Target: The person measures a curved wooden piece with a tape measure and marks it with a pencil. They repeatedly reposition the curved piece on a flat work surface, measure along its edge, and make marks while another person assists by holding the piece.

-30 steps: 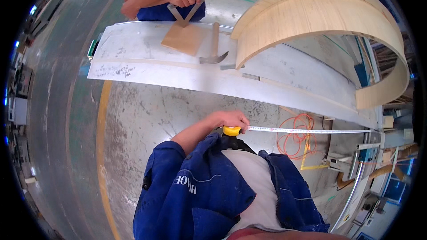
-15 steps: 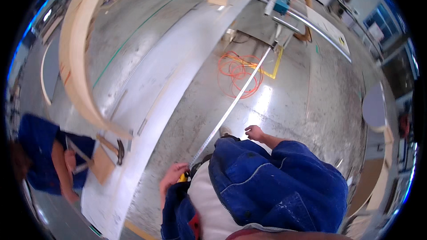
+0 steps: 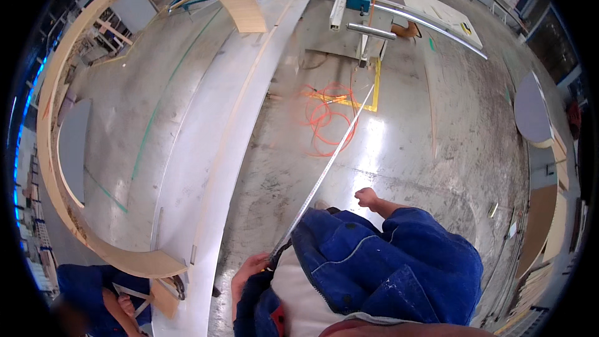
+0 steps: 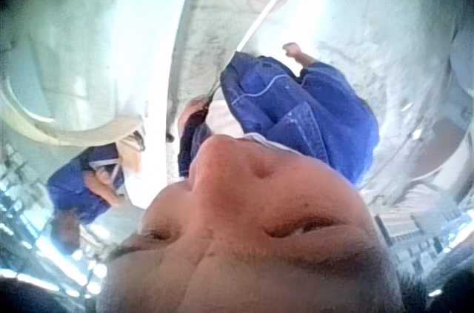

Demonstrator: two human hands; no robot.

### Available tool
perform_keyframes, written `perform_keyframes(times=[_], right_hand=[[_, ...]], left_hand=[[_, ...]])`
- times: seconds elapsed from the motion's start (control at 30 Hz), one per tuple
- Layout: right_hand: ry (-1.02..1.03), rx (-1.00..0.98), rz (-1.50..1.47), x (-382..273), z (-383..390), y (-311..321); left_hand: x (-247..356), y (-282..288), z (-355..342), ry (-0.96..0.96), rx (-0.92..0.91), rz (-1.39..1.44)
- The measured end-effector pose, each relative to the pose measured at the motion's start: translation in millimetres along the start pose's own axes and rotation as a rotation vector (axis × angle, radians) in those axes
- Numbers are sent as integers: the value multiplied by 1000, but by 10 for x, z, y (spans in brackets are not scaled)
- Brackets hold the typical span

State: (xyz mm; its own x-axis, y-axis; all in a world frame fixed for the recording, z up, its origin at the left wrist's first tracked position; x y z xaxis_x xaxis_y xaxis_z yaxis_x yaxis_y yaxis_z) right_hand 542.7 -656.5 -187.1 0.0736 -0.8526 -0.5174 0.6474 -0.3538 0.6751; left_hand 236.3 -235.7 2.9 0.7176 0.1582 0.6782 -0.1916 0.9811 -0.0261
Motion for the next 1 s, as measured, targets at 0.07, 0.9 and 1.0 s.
perform_keyframes(times=[0.07,0.9,1.0], right_hand=[[310,162,399,31,-263,98],[-55,-266,-1556,-3682,-3800,1600],[-115,-152,-1422,-3642,-4253,1730]], left_hand=[[476,-336,216,16,-28,69],[-3732,-916,859,116,869,1237],[-3414,-658,782,-8,1119,1179]])
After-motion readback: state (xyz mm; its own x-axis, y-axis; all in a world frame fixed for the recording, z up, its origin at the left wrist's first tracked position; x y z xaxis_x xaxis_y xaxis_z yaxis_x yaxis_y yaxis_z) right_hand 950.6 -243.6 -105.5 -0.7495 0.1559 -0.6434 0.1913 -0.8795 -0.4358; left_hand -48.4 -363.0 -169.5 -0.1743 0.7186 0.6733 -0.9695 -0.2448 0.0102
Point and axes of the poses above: each hand's wrist, its own z-axis away from the middle knuckle, its own y-axis out of the back of the hand, x = y × z, the point moved 9 cm from there along -z, towards the middle knuckle, and after that the axes turned 4 degrees about -y, right-handed, at the moved point
